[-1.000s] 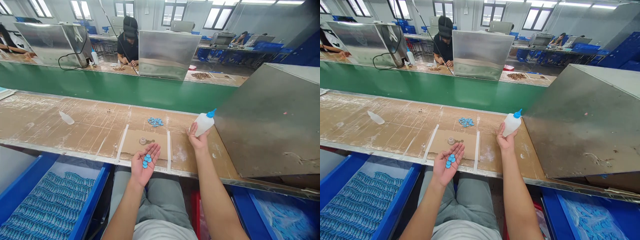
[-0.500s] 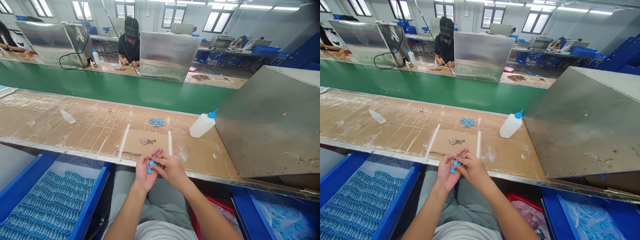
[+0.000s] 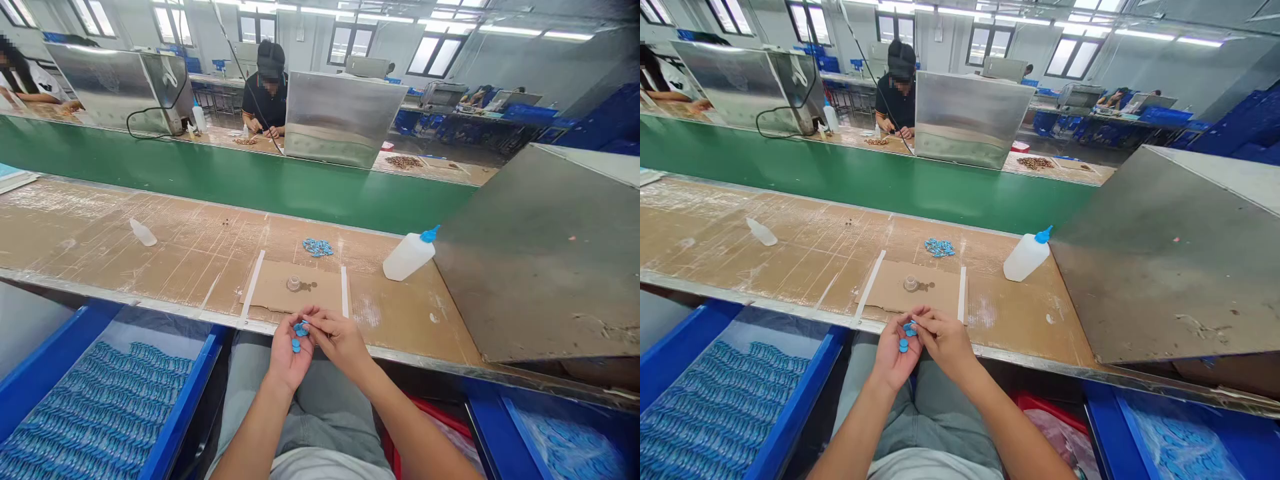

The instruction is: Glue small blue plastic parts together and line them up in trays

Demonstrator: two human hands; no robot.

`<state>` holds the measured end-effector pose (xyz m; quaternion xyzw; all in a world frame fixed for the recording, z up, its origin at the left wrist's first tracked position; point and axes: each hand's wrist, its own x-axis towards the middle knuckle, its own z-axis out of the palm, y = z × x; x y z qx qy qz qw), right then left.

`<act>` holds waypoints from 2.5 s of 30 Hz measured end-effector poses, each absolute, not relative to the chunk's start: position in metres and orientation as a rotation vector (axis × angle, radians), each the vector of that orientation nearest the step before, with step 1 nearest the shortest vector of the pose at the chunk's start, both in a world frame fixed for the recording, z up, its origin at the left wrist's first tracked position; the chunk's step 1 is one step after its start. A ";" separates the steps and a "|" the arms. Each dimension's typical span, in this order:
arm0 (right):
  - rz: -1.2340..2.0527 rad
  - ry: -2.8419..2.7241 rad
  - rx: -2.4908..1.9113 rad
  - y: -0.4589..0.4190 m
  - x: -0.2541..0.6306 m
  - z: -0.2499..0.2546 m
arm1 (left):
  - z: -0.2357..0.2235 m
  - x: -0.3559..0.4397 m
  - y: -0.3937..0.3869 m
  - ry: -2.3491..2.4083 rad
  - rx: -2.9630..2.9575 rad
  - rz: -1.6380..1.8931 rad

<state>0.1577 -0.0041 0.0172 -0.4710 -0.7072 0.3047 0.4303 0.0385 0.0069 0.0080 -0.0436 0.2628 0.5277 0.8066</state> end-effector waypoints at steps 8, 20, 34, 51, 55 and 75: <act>0.235 -2.018 -1.074 0.000 0.172 0.017 | 0.002 0.032 -0.005 0.535 -0.004 1.081; 0.323 -2.043 -1.086 0.050 0.182 0.021 | -0.014 0.020 0.006 0.666 -0.037 1.232; 0.168 -2.423 -1.447 0.198 0.221 -0.021 | -0.010 0.004 0.009 0.762 0.031 1.214; 1.090 -1.067 -1.009 0.073 0.200 0.062 | -0.010 0.013 0.006 0.752 0.041 1.199; 1.091 -1.014 -1.003 0.039 0.187 0.083 | -0.009 0.017 0.003 0.750 0.059 1.177; 1.112 -1.017 -1.000 0.014 0.182 0.097 | 0.003 0.018 -0.011 0.753 0.085 1.175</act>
